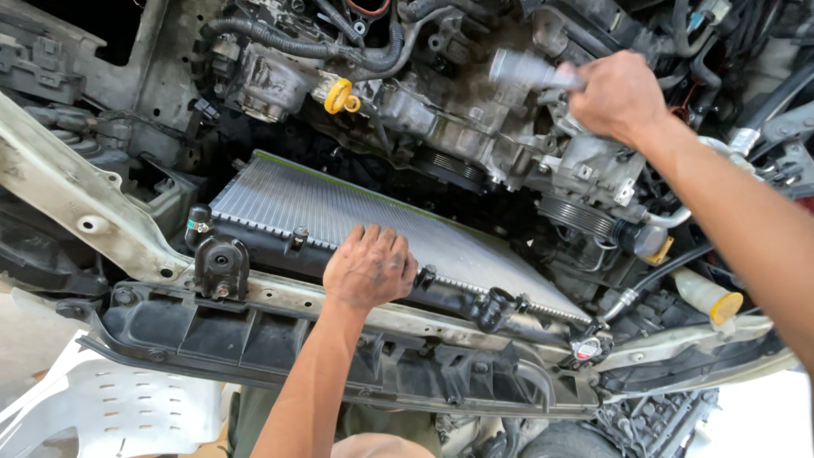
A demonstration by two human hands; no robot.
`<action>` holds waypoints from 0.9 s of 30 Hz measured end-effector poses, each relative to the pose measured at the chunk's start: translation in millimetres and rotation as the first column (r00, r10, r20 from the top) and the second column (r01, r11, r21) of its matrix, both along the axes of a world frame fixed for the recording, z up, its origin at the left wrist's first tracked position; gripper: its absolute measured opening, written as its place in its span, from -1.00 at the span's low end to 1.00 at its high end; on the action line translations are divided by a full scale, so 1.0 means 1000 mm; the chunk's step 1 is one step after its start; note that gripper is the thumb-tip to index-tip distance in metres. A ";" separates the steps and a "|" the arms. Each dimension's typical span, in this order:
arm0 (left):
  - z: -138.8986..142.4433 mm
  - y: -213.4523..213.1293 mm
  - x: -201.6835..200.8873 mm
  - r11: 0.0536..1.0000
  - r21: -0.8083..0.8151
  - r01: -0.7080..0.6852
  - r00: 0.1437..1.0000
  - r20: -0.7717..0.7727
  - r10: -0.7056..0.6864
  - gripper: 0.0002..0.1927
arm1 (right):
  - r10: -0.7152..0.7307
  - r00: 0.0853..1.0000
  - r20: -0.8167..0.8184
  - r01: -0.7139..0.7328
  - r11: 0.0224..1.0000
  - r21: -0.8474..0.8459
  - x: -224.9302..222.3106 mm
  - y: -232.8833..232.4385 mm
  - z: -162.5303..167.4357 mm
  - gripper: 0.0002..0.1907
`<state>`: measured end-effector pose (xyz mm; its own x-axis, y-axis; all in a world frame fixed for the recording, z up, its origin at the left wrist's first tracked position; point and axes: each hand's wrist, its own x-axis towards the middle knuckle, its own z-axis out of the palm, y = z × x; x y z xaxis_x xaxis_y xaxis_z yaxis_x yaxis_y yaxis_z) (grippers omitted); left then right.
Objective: The person works in the engine bay of a car with the front fascia removed, using a socket wrench to loosen and tighten bolts on engine components. They reach into the engine compartment, reposition the wrench on fasteners, pick sockets and wrenches from a tool roll on the floor, and finish using a long torque wrench on a component near the radiator support.
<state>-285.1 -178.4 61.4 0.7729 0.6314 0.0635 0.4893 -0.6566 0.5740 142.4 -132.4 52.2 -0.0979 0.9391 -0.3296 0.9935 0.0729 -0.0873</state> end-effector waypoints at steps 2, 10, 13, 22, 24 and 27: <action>0.000 0.000 0.000 1.000 0.008 0.002 1.000 0.003 -0.002 -0.82 | -0.599 0.767 -0.232 0.585 0.800 -0.130 -0.002 0.005 -0.005 -0.40; 0.002 0.001 0.000 1.000 0.008 -0.003 1.000 0.015 0.002 -0.83 | -0.497 0.847 -0.188 0.480 0.868 -0.130 0.005 0.005 0.000 -0.37; 0.002 0.002 0.000 1.000 0.001 -0.010 1.000 0.002 0.010 -0.83 | -0.029 1.000 0.010 0.030 0.996 -0.084 0.002 -0.002 0.009 -0.47; 0.000 -0.001 0.001 1.000 0.007 -0.009 1.000 0.008 0.009 -0.82 | -0.891 0.400 -0.216 0.863 0.446 -0.238 -0.009 0.006 -0.010 -0.38; 0.000 -0.001 0.001 1.000 -0.016 -0.015 1.000 0.004 0.015 -0.83 | -0.927 -0.076 -0.366 0.904 0.091 -0.418 -0.001 0.010 -0.019 -0.49; 0.000 -0.001 0.001 1.000 -0.009 -0.015 1.000 -0.004 0.015 -0.83 | -0.869 0.443 -0.221 0.870 0.476 -0.130 0.009 0.003 -0.024 -0.34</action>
